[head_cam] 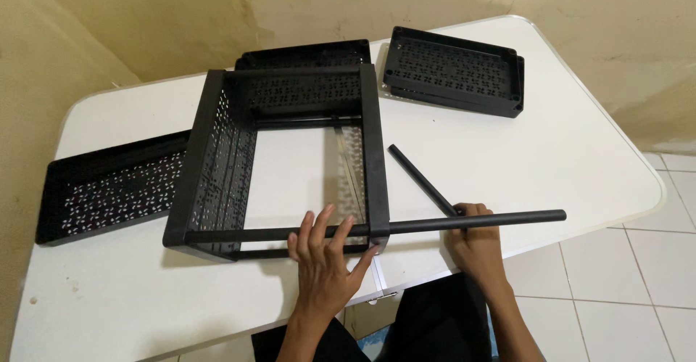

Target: The person assembles a black plastic storage shelf on a white table. They connect perforated side panels with horizontal support rods, then attach a perforated shelf tray to the frame.

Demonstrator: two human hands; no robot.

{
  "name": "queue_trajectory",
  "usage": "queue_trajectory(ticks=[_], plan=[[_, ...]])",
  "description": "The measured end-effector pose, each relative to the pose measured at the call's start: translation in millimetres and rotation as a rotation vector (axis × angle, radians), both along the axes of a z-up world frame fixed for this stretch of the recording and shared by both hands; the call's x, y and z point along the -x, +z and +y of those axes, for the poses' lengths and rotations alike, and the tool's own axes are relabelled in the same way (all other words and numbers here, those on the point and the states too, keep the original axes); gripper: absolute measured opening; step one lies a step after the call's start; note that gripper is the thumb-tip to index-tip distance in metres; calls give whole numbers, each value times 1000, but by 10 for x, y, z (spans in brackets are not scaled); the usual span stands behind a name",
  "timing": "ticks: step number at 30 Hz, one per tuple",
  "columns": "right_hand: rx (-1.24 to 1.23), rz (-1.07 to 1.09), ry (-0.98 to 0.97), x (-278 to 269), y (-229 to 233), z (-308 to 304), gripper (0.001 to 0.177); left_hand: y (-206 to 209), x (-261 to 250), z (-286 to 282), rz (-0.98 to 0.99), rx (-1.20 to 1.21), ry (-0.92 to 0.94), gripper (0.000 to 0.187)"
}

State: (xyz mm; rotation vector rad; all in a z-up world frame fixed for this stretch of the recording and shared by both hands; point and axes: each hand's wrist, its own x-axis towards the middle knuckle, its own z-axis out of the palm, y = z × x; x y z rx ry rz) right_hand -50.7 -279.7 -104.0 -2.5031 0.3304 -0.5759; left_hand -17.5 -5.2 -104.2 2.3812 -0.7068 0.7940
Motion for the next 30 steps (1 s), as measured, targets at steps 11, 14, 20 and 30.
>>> queue_trajectory(ticks=[11,14,20,30], plan=[[324,-146,100,-193,-102,293,45,-357,-169,107,418,-85,-190,71],[380,-99,79,-260,-187,362,41,-158,-330,33,608,-213,-265,61],[306,63,22,165,-162,154,29,-69,-279,40,407,-146,-268,52],[165,95,304,241,64,-139,32,-159,-318,54,456,-150,-284,42]])
